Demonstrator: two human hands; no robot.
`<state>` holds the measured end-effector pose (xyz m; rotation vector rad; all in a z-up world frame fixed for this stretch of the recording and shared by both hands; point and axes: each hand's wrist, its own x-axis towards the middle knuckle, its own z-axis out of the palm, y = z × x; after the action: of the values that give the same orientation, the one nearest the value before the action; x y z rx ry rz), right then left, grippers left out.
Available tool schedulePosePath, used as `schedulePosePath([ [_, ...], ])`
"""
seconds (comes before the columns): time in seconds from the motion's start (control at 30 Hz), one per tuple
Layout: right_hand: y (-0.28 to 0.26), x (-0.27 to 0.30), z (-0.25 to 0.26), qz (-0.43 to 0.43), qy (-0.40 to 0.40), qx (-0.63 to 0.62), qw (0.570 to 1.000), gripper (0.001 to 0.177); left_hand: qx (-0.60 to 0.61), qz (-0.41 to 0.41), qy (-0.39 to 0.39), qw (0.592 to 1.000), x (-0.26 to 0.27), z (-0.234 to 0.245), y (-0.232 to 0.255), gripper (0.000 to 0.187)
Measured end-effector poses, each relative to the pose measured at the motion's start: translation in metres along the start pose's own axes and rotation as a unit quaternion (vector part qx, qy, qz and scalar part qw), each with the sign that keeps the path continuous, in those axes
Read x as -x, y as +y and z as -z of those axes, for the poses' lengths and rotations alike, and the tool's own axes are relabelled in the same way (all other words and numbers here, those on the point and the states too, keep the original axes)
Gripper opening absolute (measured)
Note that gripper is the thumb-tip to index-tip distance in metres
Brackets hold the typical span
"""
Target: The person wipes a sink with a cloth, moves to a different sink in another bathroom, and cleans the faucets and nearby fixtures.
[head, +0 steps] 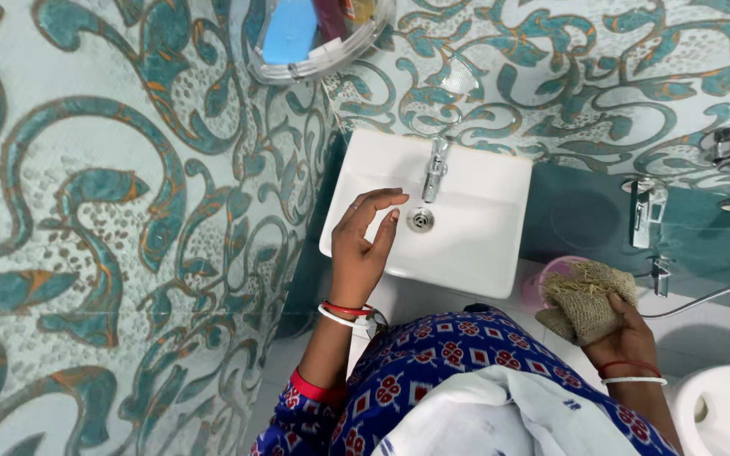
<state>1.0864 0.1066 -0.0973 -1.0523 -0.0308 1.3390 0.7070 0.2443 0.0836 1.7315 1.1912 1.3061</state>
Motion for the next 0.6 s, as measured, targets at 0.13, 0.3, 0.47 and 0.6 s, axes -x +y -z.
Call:
schedulePosePath([
  [0.13, 0.027, 0.001, -0.030, 0.001, 0.011, -0.001, 1.000, 0.057, -0.065, -0.086, 0.030, 0.994, -0.053, 0.030, -0.011, 0.023],
  [0.3, 0.055, 0.010, -0.056, 0.009, 0.023, -0.021, 0.999, 0.062, -0.160, -0.177, 0.063, 0.969, -0.128, 0.047, -0.023, 0.037],
  [0.47, 0.058, 0.008, -0.069, -0.014, 0.052, 0.004, 0.999, 0.063, -0.176, -0.249, 0.115, 0.945, -0.172, 0.029, -0.038, 0.062],
  [0.6, 0.040, -0.013, -0.083, -0.002, 0.003, 0.016, 1.000, 0.061, -0.169, -0.227, 0.119, 0.952, -0.179, 0.019, -0.055, 0.063],
])
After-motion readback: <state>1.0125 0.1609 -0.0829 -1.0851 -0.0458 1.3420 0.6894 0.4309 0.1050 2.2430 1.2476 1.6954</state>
